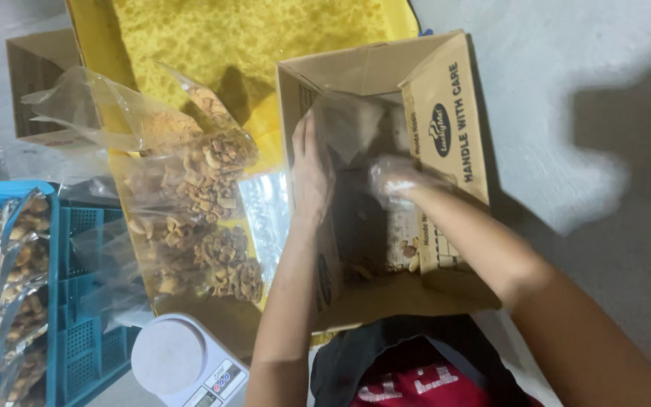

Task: The person scoops dried fruit from a cardboard box into clear plastic bags, weighs each bag on a digital scale, and places the filled bags into a blue crate. The process is repeated multiple times.

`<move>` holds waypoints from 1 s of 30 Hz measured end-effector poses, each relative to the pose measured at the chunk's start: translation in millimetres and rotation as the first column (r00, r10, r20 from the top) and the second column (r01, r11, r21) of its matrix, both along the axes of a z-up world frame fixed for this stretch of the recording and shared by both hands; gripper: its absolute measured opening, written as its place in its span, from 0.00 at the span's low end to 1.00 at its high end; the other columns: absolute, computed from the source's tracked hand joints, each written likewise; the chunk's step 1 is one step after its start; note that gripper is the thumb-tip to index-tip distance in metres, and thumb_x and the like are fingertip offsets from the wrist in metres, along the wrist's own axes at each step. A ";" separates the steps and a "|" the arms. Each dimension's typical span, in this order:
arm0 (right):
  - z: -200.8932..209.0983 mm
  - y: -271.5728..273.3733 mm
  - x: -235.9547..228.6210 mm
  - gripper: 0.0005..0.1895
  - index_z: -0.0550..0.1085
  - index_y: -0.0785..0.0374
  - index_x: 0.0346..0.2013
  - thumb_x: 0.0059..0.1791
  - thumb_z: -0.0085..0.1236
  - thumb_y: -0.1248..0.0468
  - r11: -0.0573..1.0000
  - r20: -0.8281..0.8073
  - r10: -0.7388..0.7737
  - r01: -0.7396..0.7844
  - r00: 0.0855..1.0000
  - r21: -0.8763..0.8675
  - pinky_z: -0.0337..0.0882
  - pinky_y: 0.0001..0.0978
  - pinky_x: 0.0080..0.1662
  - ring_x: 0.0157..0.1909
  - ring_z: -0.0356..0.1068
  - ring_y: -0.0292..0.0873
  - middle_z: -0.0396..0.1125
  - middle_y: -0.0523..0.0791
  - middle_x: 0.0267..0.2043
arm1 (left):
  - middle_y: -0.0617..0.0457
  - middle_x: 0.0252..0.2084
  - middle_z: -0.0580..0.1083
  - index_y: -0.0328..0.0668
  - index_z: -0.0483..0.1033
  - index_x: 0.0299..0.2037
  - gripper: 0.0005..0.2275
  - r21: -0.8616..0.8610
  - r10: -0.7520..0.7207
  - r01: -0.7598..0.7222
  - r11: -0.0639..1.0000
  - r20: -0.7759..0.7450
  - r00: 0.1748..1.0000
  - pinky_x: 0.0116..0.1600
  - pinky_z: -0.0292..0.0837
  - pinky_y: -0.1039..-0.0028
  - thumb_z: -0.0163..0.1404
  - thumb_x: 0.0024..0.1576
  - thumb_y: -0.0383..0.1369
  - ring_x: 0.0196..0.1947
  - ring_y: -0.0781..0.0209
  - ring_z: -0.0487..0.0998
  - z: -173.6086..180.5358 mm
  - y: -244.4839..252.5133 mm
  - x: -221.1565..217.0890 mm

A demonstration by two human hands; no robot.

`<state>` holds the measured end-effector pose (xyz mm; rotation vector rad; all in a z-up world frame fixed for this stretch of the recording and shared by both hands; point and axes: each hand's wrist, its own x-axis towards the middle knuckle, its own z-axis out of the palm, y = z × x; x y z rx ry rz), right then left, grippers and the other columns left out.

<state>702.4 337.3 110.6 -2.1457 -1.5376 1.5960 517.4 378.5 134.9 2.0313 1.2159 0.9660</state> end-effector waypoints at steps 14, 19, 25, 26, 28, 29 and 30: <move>-158.5 87.9 45.7 0.13 0.75 0.61 0.48 0.53 0.53 0.57 0.979 0.320 -0.199 0.170 0.926 0.117 0.75 0.42 0.42 0.38 0.75 0.48 0.74 0.49 0.39 | 0.36 0.68 0.64 0.39 0.59 0.72 0.30 -0.031 0.084 -0.080 0.996 0.171 0.982 0.74 0.63 0.59 0.45 0.57 0.15 0.69 0.38 0.66 -14.4 2.2 6.7; -135.0 17.7 -11.5 0.13 0.76 0.62 0.47 0.52 0.54 0.58 0.996 0.207 0.041 -0.023 0.977 -0.089 0.76 0.42 0.43 0.38 0.75 0.47 0.74 0.49 0.40 | 0.37 0.68 0.63 0.41 0.58 0.73 0.31 -0.022 0.073 -0.071 0.997 0.180 0.981 0.74 0.63 0.60 0.44 0.56 0.14 0.70 0.38 0.66 -12.0 3.6 8.9; -127.4 -16.0 -45.8 0.13 0.76 0.62 0.46 0.51 0.55 0.59 0.999 0.194 -0.020 0.025 0.981 -0.022 0.76 0.41 0.43 0.39 0.75 0.46 0.74 0.49 0.41 | 0.43 0.72 0.61 0.47 0.61 0.70 0.30 -0.105 -0.001 0.006 0.994 0.041 0.999 0.58 0.76 0.60 0.42 0.55 0.15 0.62 0.38 0.73 -7.3 -0.8 6.2; -127.3 -12.1 -39.6 0.13 0.76 0.63 0.46 0.51 0.55 0.59 0.999 0.201 -0.024 0.030 0.979 -0.026 0.76 0.41 0.44 0.39 0.75 0.46 0.74 0.48 0.41 | 0.44 0.72 0.61 0.47 0.61 0.70 0.31 -0.089 -0.005 0.007 0.996 0.027 1.000 0.57 0.76 0.59 0.42 0.54 0.15 0.61 0.38 0.74 -6.8 -0.5 7.0; -127.9 -5.8 -25.1 0.13 0.77 0.63 0.46 0.51 0.56 0.60 0.998 0.212 -0.016 0.027 0.977 -0.048 0.76 0.41 0.44 0.40 0.75 0.46 0.74 0.48 0.41 | 0.45 0.72 0.61 0.46 0.61 0.69 0.32 -0.062 -0.006 0.006 0.998 -0.004 1.000 0.55 0.78 0.58 0.42 0.51 0.15 0.59 0.38 0.75 -6.5 0.4 7.8; -129.9 -1.2 -17.7 0.13 0.77 0.63 0.46 0.51 0.56 0.60 0.998 0.213 -0.017 0.030 0.977 -0.055 0.77 0.41 0.44 0.40 0.75 0.46 0.74 0.48 0.41 | 0.46 0.72 0.61 0.47 0.61 0.69 0.32 -0.062 -0.002 0.001 0.998 -0.001 1.000 0.55 0.78 0.59 0.42 0.52 0.15 0.59 0.38 0.76 -7.3 1.4 8.3; -133.2 -2.8 -12.6 0.13 0.77 0.63 0.46 0.51 0.56 0.60 0.997 0.213 -0.023 0.039 0.977 -0.071 0.77 0.41 0.44 0.40 0.75 0.46 0.74 0.48 0.41 | 0.46 0.72 0.62 0.47 0.61 0.69 0.32 -0.069 0.000 0.000 0.998 -0.001 1.000 0.55 0.78 0.59 0.42 0.52 0.15 0.59 0.39 0.76 -8.9 -0.4 7.9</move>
